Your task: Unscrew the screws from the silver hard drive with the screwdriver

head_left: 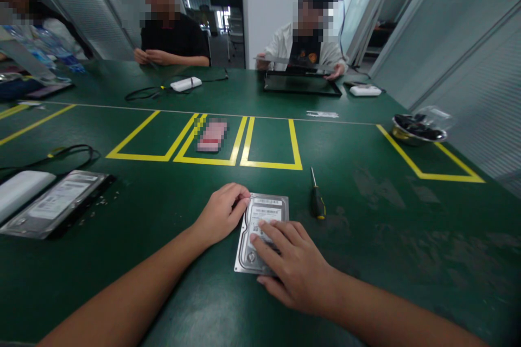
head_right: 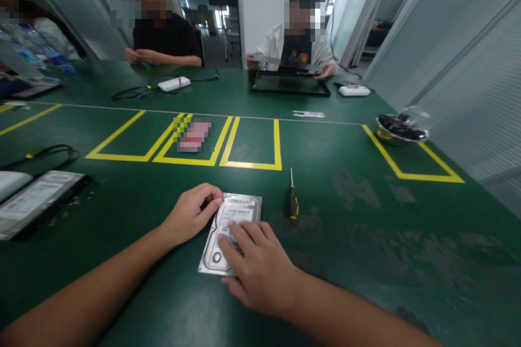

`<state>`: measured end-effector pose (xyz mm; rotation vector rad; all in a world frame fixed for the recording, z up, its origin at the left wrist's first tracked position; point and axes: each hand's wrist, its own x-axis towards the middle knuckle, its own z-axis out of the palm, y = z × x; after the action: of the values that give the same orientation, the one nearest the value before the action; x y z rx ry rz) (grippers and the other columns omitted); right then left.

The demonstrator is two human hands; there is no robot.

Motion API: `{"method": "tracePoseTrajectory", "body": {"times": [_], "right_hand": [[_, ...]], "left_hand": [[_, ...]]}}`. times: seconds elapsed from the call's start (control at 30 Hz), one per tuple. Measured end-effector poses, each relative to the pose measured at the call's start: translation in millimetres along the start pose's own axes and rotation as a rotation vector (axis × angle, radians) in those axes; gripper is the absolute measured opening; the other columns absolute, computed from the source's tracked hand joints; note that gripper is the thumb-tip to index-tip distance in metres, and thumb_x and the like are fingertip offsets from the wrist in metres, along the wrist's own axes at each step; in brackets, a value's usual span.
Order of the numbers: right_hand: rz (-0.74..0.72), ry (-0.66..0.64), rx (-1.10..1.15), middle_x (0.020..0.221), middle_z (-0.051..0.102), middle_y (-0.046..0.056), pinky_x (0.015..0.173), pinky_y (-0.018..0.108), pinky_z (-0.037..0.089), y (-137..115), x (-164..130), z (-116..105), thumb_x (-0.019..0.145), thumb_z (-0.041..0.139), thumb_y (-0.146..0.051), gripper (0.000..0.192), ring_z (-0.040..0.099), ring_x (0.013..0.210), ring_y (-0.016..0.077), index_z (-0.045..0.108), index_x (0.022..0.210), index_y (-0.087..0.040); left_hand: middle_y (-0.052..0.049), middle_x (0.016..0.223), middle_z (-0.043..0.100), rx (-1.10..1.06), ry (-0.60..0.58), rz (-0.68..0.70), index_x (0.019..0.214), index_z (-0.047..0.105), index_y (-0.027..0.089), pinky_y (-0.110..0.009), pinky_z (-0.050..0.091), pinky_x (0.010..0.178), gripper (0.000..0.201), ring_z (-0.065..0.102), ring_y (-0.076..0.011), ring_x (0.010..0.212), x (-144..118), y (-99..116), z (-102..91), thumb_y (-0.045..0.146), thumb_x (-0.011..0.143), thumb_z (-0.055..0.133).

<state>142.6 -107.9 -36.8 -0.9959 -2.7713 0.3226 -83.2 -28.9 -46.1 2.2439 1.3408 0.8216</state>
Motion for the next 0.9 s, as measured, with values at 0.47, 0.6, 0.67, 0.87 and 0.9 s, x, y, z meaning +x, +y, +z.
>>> {"method": "tracePoseTrajectory", "body": {"times": [0.47, 0.6, 0.67, 0.87, 0.9], "right_hand": [[-0.011, 0.024, -0.009, 0.151, 0.042, 0.016, 0.102, 0.056, 0.032, 1.5, 1.0, 1.7, 0.095, 0.047, -0.048, 0.059, 0.039, 0.130, 0.0361, 0.040, 0.146, -0.019], [-0.009, 0.030, -0.003, 0.150, 0.043, 0.016, 0.102, 0.055, 0.033, 1.5, 0.6, 1.4, 0.094, 0.048, -0.049, 0.059, 0.040, 0.129, 0.0359, 0.042, 0.145, -0.019], [-0.007, 0.033, -0.004, 0.150, 0.044, 0.016, 0.102, 0.055, 0.033, 1.4, 0.2, 1.3, 0.094, 0.048, -0.048, 0.059, 0.040, 0.129, 0.0357, 0.042, 0.145, -0.019], [-0.008, 0.038, -0.007, 0.150, 0.044, 0.016, 0.101, 0.055, 0.033, 0.9, 0.6, 1.2, 0.092, 0.051, -0.048, 0.060, 0.040, 0.128, 0.0359, 0.043, 0.144, -0.020], [-0.007, 0.037, -0.005, 0.150, 0.044, 0.016, 0.101, 0.055, 0.033, 0.9, 0.9, 1.0, 0.092, 0.051, -0.048, 0.059, 0.040, 0.128, 0.0357, 0.043, 0.144, -0.020]], "left_hand": [[-0.001, 0.080, 0.061, -0.034, 0.000, -0.025, 0.085, 0.061, 0.017, -0.029, 0.043, 0.070, 0.012, 0.056, -0.0151, 0.074, 1.3, 3.1, -0.9, 0.023, 0.092, 0.052], [-0.001, 0.080, 0.061, -0.038, 0.000, -0.028, 0.085, 0.061, 0.017, -0.028, 0.042, 0.069, 0.013, 0.056, -0.0152, 0.073, 0.6, 3.3, -1.4, 0.023, 0.092, 0.052], [-0.001, 0.079, 0.061, -0.036, 0.000, -0.029, 0.085, 0.061, 0.017, -0.028, 0.043, 0.069, 0.013, 0.056, -0.0152, 0.073, 0.7, 3.8, -1.6, 0.023, 0.092, 0.051], [-0.001, 0.079, 0.062, -0.037, 0.003, -0.023, 0.085, 0.061, 0.018, -0.028, 0.043, 0.068, 0.013, 0.056, -0.0153, 0.073, 0.8, 3.9, -1.6, 0.023, 0.092, 0.050], [-0.001, 0.080, 0.062, -0.036, 0.004, -0.020, 0.085, 0.061, 0.018, -0.028, 0.043, 0.068, 0.014, 0.056, -0.0154, 0.073, 0.6, 3.6, -1.4, 0.023, 0.092, 0.050]]}}
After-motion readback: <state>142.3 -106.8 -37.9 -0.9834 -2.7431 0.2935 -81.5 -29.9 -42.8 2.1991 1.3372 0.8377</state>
